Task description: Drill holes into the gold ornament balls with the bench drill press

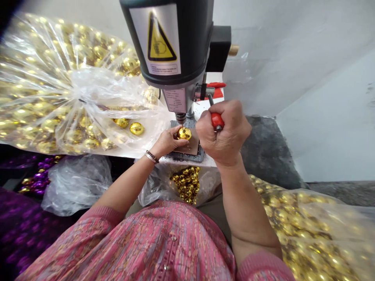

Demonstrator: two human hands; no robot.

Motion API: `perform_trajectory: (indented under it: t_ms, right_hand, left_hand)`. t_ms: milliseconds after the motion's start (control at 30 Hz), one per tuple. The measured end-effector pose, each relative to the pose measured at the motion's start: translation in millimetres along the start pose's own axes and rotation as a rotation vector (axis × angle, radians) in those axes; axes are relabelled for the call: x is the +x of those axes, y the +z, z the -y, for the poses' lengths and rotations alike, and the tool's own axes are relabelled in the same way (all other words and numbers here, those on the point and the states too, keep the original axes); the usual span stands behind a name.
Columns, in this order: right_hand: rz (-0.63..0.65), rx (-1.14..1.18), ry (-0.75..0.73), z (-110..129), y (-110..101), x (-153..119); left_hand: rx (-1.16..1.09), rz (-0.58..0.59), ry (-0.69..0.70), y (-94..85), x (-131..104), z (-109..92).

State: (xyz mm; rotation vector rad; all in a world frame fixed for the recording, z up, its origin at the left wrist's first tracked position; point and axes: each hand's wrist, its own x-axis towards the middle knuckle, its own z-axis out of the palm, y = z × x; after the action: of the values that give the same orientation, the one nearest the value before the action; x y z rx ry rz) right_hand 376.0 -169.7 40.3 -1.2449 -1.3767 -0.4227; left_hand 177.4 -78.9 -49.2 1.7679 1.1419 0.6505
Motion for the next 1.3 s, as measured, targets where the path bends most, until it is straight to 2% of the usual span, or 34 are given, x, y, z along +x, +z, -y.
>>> perform_trajectory:
  t_ms: [233, 433, 733, 833, 933, 1033, 1100, 1200, 1233, 1300]
  right_hand:
    - [-0.133, -0.003, -0.107, -7, 13, -20]
    - [-0.192, 0.047, -0.16, -6, 24, -21]
    - [-0.203, 0.118, -0.111, -11, 31, -36]
    - [-0.235, 0.102, -0.066, -5, 29, -16]
    - [-0.234, 0.098, 0.025, 1, 27, 22]
    - [-0.143, 0.162, 0.159, 2, 26, 52]
    - [-0.109, 0.186, 0.186, 2, 25, 59]
    - [-0.108, 0.216, 0.172, 3, 22, 55]
    - [-0.11, 0.224, 0.166, 4, 21, 53]
    - [-0.112, 0.235, 0.164, 5, 20, 49]
  left_hand:
    - [0.05, 0.005, 0.028, 0.0, -2, -1]
    - [0.032, 0.033, 0.018, 0.3, -4, -5]
    - [-0.007, 0.012, 0.063, 0.5, -3, -1]
    - [-0.011, -0.003, 0.03, 2.3, -4, -2]
    - [-0.004, 0.0, 0.001, 3.9, -7, -4]
    - [-0.012, 0.011, 0.045, 1.7, -16, -1]
    - [-0.006, 0.044, 0.129, -3.9, -27, 3]
    - [-0.015, 0.091, 0.226, -20.6, -42, 12]
    - [-0.024, 0.063, 0.221, -28.8, -45, 14]
    - [-0.008, -0.105, 0.141, -49.2, -45, 20]
